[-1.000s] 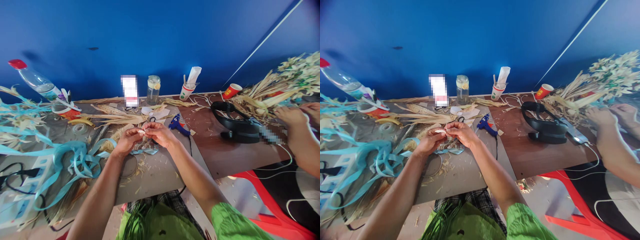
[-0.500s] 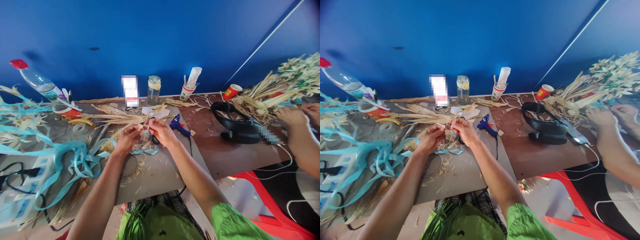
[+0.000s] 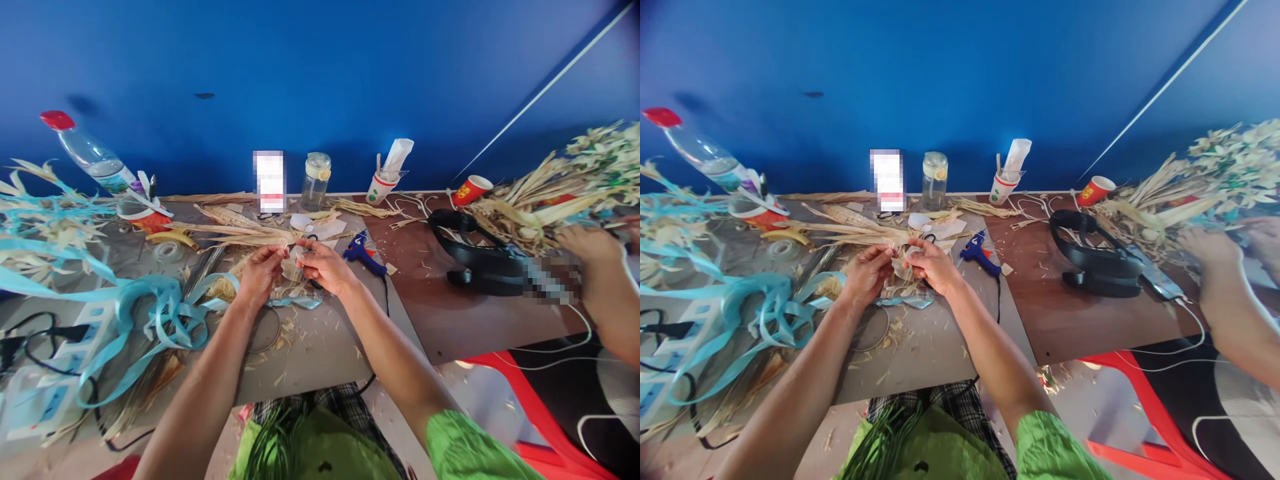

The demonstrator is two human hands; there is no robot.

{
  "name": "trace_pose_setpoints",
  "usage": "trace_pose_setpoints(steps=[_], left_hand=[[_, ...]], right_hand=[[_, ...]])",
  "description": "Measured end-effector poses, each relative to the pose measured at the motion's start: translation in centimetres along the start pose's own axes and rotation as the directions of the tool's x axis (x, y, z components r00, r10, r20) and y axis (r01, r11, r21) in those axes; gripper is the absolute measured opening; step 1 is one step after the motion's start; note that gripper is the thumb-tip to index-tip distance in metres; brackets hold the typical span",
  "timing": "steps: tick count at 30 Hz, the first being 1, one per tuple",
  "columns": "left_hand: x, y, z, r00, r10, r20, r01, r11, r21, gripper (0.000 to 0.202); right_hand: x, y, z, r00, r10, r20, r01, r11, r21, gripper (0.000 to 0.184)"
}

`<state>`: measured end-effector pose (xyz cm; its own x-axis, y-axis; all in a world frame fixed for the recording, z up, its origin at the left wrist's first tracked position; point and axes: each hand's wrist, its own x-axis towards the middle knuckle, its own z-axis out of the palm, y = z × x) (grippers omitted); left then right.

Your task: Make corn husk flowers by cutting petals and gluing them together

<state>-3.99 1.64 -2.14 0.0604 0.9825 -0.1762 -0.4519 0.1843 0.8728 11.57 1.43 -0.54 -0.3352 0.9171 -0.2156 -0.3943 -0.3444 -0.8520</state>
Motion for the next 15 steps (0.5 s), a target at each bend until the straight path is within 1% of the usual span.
trace_pose_setpoints(steps=[3,9,15], left_hand=[[0.05,-0.06,0.06,1.000,-0.005,-0.012,0.006,0.999,0.053,0.026],[0.07,-0.40,-0.14,0.999,-0.018,0.030,0.014,0.990,0.141,0.025],[-0.14,-0.55,0.03,0.996,-0.044,0.080,0.030,0.986,0.164,0.028]], right_hand=[[0.03,0.22,0.12,0.998,-0.035,-0.047,0.031,0.995,-0.095,0.056],[0.07,0.40,-0.11,0.995,-0.053,-0.081,0.031,0.966,-0.255,0.061],[0.05,0.13,-0.09,0.993,-0.050,-0.107,0.016,0.956,-0.293,0.060]])
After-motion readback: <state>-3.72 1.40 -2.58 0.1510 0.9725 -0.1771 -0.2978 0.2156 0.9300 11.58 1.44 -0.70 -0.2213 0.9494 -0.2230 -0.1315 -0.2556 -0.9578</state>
